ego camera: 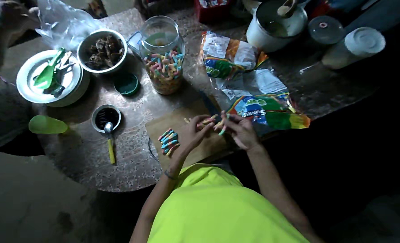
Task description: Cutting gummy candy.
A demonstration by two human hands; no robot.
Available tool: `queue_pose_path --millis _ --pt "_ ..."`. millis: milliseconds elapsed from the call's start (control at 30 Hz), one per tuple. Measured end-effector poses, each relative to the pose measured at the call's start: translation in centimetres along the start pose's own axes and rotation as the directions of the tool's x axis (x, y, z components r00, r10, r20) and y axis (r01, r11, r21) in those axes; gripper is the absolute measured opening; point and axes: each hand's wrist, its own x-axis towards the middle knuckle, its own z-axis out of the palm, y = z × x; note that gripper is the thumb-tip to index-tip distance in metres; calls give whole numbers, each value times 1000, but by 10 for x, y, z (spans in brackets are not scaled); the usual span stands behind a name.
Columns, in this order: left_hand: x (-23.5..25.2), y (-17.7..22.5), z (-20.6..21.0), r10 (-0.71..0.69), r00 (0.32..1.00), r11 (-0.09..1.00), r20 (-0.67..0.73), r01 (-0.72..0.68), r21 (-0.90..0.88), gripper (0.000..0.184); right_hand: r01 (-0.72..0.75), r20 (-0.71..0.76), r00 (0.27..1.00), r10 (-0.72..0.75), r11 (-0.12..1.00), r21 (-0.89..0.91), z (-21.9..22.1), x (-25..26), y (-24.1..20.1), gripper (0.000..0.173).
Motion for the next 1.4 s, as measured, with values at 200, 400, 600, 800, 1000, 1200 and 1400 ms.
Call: queue_pose_path --millis 200,400,600,800,1000,1200,1400 --pt "-8 13 2 -136 990 890 -43 103 -444 15 56 49 998 -43 943 -328 44 -2 12 24" --pt "-9 17 -12 -306 939 759 -153 144 -634 9 -70 30 997 71 997 -42 68 5 7 12" --pt "-15 17 -31 -249 934 820 -257 62 -568 11 -128 105 988 116 986 108 91 13 7 13" --pt "-22 22 -45 -347 929 768 -133 200 -608 28 -65 167 984 58 997 35 90 16 7 21" --pt "-23 15 -47 -246 945 895 -215 136 -426 15 -32 216 974 68 986 -166 81 20 2 17" --pt "-41 10 -112 -71 965 979 -252 115 167 21 238 125 970 -210 932 -275 33 40 -32 22" --pt "-39 -37 -120 -109 929 907 -354 238 347 18 473 438 842 -315 821 -321 77 15 12 21"
